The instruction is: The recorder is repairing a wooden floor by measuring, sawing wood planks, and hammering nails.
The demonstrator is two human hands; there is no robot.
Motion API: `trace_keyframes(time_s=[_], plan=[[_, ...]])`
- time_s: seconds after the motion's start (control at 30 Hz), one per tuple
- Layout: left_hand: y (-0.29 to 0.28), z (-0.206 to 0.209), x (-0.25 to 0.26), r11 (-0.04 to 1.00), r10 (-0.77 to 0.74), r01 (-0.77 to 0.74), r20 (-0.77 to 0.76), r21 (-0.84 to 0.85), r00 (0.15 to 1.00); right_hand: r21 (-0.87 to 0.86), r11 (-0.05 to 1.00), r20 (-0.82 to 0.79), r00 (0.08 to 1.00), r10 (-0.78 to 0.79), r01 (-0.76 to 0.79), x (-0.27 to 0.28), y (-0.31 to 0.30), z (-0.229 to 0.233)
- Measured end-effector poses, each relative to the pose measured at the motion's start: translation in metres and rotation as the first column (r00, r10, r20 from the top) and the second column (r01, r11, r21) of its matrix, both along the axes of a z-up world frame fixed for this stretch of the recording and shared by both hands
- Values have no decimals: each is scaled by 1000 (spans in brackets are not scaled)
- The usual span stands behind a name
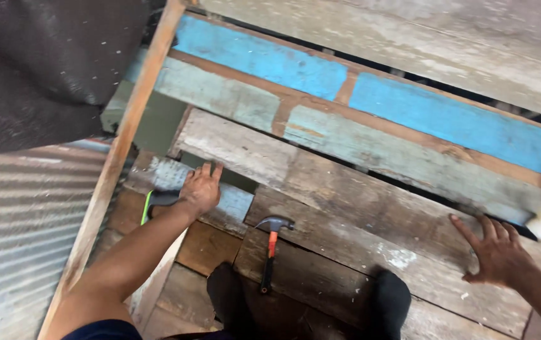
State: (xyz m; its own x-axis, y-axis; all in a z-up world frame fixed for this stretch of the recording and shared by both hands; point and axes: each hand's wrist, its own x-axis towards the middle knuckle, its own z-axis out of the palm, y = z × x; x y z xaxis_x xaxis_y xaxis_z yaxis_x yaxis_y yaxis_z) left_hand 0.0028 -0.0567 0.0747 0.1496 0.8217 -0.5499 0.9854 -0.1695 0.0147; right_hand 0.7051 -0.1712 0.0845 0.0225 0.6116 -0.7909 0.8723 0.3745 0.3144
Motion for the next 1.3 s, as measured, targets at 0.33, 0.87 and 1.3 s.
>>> trace_keyframes(time_s=[0.33, 0.87, 1.3], plan=[[-32, -13, -69, 924, 381, -379, -68, 40, 922, 135, 975, 38, 984, 174, -178, -51, 39, -16], [-40, 2, -99, 984, 7, -44, -206, -173, 978, -104, 936, -483, 806, -342, 335, -253, 175, -48], [9, 182, -95, 979, 197, -203, -292, 10, 936, 71, 898, -536, 776, -333, 435, -264, 170, -48]])
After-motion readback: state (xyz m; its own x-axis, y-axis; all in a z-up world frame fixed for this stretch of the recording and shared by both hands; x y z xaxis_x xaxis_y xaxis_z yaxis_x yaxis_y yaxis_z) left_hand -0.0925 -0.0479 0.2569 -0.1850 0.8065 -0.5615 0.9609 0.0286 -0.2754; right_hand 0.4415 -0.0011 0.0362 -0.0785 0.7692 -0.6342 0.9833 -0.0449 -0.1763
